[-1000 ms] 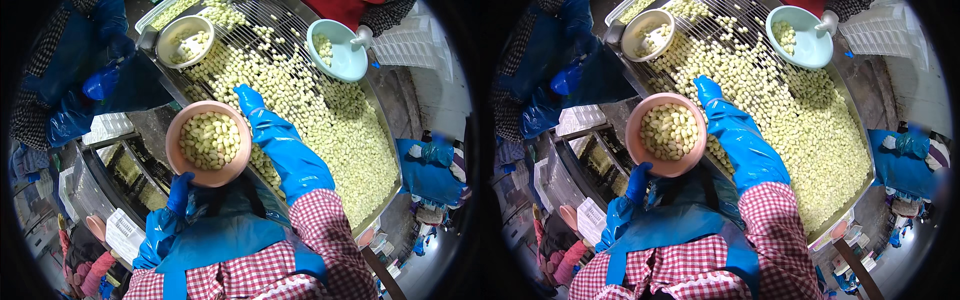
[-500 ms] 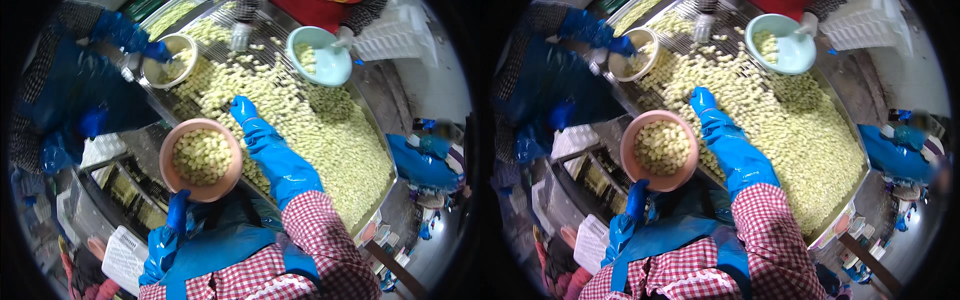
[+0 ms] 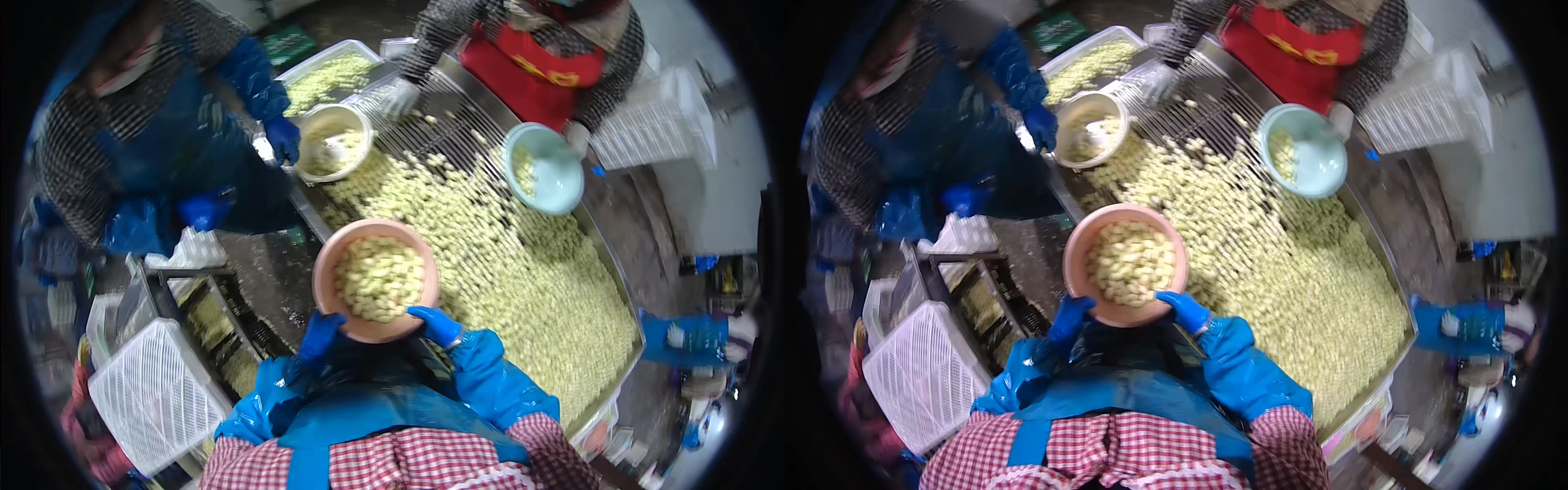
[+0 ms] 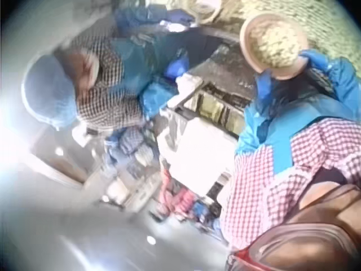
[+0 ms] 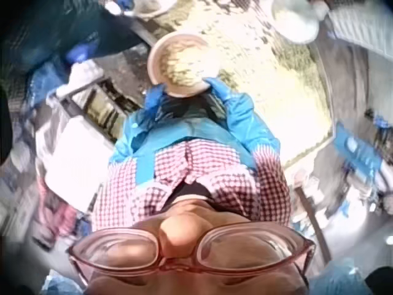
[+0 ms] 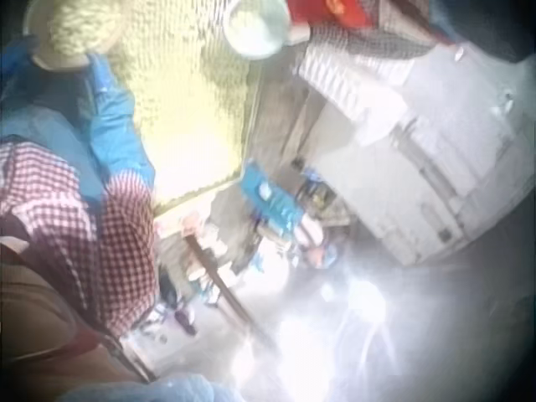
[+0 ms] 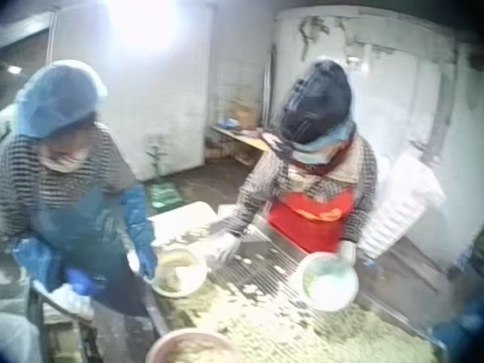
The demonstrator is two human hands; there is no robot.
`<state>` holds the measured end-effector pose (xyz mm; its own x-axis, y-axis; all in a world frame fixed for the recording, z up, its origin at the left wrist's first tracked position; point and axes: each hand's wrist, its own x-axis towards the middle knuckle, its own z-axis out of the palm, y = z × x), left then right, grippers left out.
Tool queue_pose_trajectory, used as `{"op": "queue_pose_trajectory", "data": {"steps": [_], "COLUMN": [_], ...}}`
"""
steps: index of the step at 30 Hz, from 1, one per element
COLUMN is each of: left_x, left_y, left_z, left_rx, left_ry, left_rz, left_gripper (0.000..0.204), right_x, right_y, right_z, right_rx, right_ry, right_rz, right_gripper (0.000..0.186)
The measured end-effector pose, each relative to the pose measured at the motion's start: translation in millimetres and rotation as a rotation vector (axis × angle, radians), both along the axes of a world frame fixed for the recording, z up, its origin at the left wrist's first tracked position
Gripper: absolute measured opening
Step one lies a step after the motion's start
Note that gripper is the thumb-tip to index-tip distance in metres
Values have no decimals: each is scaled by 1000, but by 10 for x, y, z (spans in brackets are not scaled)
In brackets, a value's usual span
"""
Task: The person sorts peeled garlic cloves from a conveyor belt into a pink bowl using gloved hands. The person repeatedly picks individual cloves and places them into the bowl while other workers perform similar tasks nearby.
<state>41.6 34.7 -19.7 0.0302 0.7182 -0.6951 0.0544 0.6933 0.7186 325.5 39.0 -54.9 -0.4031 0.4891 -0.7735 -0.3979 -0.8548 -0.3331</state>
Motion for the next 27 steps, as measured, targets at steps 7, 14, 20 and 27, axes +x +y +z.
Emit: {"op": "queue_pose_trajectory", "data": {"steps": [7,14,20,27], "left_x": [106,-195,-466,-625], "left_y": [450,-86,-488,-493], "left_z": [807,525,396,624], "left_rx": [200,169,118,16], "left_ry": [-378,-300,-322,-240], "left_rz": [105,-33,219,484], "left_gripper": [71,74,65,69], "right_x": [-114,-600,-1114,-1481], "right_y": [1104,2816,3495,3453], "right_z": [548,533,325,444], "right_rx": [258,643,1090,1423], "right_ry": [-56,-428,-1337,-1670], "right_rz": [5,-55,198,457], "right_gripper": [58,49,97,87]}}
